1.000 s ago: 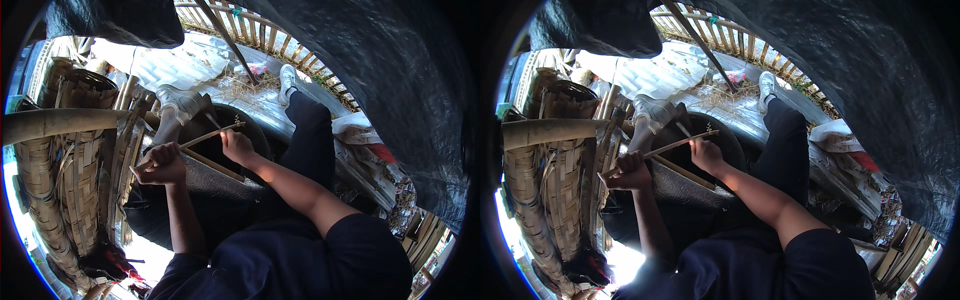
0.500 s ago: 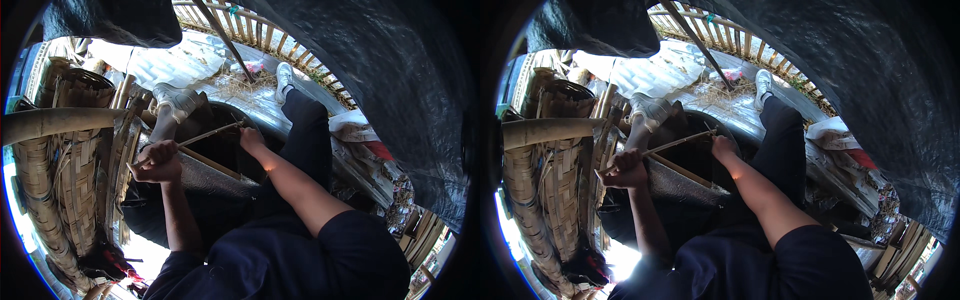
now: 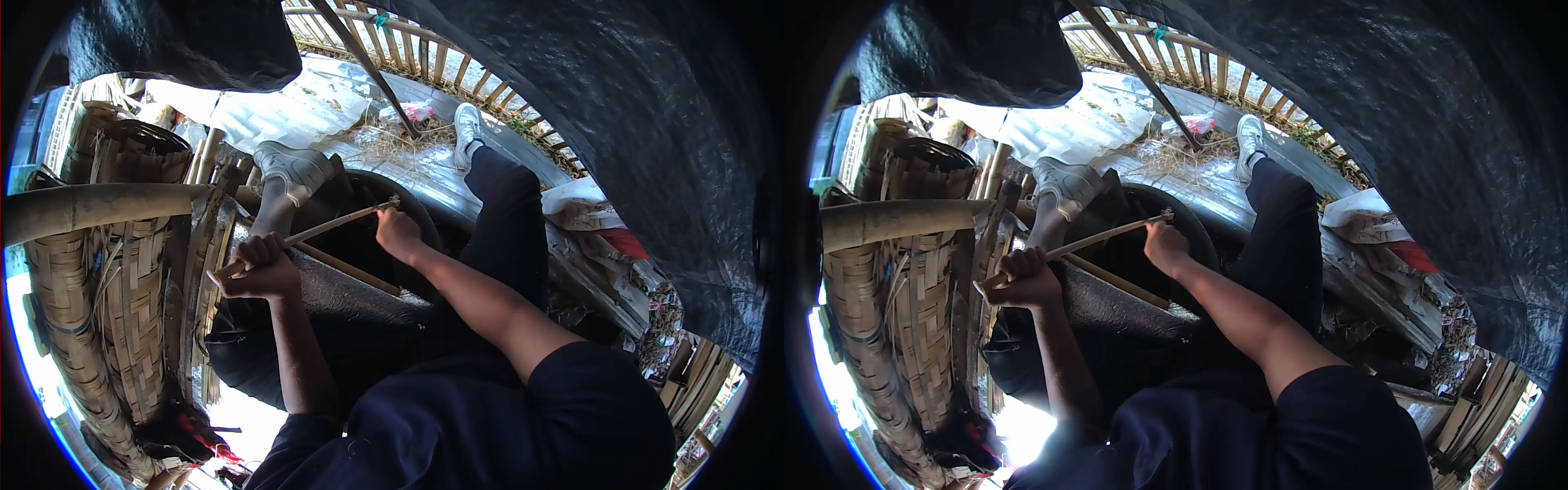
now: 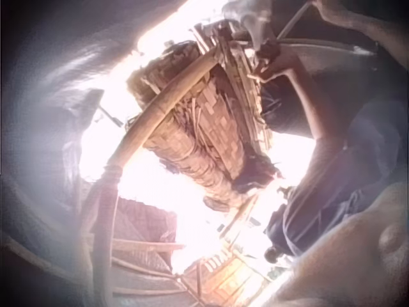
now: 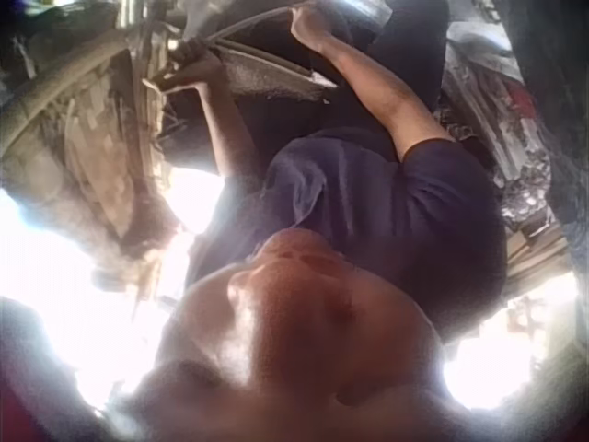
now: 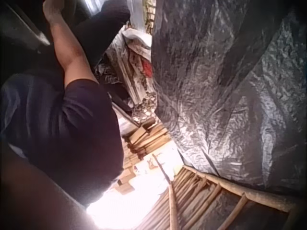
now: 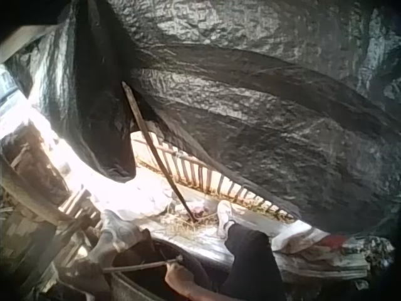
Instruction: The person splits and shapes bamboo sticks by carving, peeling, and cutting them with a knife.
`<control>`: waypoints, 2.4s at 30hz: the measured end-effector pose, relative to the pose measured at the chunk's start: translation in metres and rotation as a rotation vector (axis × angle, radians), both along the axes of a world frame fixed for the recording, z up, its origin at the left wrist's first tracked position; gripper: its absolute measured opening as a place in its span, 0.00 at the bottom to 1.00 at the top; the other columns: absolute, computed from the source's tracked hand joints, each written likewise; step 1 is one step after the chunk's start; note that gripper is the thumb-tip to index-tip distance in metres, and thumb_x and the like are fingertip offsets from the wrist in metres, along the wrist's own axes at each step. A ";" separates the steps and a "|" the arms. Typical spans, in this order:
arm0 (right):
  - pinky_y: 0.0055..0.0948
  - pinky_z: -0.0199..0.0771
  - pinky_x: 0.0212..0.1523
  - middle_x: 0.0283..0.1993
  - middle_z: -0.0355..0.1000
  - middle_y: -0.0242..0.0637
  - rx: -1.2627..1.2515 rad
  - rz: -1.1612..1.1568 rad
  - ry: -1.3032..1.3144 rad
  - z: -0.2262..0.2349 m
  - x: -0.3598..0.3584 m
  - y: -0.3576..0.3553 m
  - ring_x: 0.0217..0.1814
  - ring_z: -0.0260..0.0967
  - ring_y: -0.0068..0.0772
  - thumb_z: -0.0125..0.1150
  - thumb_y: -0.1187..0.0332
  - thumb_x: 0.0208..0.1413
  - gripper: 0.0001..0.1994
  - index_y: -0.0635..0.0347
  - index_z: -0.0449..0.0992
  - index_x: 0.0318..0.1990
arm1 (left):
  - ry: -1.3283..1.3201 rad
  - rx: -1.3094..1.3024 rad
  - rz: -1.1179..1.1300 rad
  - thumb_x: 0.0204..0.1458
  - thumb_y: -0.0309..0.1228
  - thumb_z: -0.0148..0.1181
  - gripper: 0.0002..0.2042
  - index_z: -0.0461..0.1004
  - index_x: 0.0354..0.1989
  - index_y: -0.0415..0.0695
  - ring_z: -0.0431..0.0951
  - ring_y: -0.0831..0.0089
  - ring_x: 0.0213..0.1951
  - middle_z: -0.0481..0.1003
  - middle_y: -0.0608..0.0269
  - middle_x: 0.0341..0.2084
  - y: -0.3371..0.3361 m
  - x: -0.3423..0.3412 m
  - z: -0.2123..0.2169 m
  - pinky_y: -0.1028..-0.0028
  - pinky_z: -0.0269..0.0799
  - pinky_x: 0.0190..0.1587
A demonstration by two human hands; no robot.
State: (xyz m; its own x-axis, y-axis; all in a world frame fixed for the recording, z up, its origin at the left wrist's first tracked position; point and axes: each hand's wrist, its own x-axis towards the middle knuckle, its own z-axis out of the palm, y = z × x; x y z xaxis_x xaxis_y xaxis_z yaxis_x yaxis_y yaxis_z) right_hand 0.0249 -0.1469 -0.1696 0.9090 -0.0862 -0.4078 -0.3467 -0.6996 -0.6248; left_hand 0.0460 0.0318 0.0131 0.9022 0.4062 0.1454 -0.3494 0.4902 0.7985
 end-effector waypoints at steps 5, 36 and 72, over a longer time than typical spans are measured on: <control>0.48 0.77 0.31 0.26 0.75 0.53 0.021 0.116 -0.252 -0.044 -0.015 -0.031 0.32 0.76 0.55 0.45 0.59 0.64 0.16 0.64 0.70 0.33 | 0.099 -0.013 0.044 0.50 0.68 0.32 0.31 0.43 0.12 0.53 0.36 0.78 0.15 0.39 0.73 0.09 -0.019 0.004 0.009 0.72 0.36 0.21; 0.47 0.78 0.32 0.31 0.76 0.52 -0.113 0.062 0.011 -0.029 -0.003 -0.039 0.35 0.77 0.53 0.42 0.61 0.65 0.16 0.64 0.70 0.35 | 0.046 -0.012 0.011 0.52 0.68 0.29 0.33 0.44 0.11 0.51 0.36 0.78 0.14 0.40 0.72 0.07 -0.023 0.005 0.003 0.72 0.35 0.18; 0.45 0.76 0.50 0.49 0.74 0.51 -0.227 0.311 0.231 -0.033 0.035 -0.048 0.53 0.73 0.51 0.46 0.70 0.60 0.14 0.64 0.76 0.46 | -0.091 0.044 -0.130 0.54 0.67 0.31 0.35 0.46 0.10 0.48 0.40 0.79 0.13 0.43 0.72 0.09 -0.046 -0.008 0.010 0.72 0.35 0.19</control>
